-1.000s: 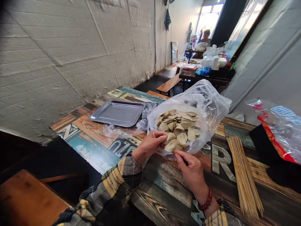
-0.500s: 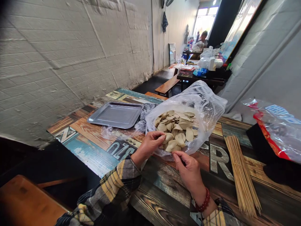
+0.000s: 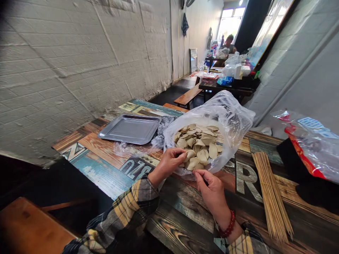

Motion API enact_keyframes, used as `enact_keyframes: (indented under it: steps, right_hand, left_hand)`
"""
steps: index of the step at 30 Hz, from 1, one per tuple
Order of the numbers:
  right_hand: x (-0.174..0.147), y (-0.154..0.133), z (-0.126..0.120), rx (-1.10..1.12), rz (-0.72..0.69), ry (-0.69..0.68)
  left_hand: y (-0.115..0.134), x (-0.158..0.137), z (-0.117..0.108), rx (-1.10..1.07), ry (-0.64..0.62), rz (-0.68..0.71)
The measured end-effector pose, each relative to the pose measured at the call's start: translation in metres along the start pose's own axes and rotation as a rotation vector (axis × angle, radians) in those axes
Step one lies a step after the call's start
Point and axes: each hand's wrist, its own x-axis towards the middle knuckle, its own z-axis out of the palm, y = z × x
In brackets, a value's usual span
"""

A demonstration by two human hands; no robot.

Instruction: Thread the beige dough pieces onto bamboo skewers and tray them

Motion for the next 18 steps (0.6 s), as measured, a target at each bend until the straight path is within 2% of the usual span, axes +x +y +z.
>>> enact_keyframes:
  steps: [9, 15, 18]
  right_hand:
    - [0.0001, -0.0035, 0.0008, 0.150, 0.061, -0.033]
    - [0.0018, -0.0050, 0.0015, 0.356, 0.143, -0.050]
    - [0.0038, -0.0025, 0.0028, 0.475, 0.187, -0.051]
  left_hand:
    - [0.0060, -0.0037, -0.0004, -0.071, -0.095, -0.063]
    - [0.0065, -0.0027, -0.0033, -0.209, -0.039, -0.075]
    - [0.0067, -0.0029, -0.0039, -0.299, -0.051, -0.088]
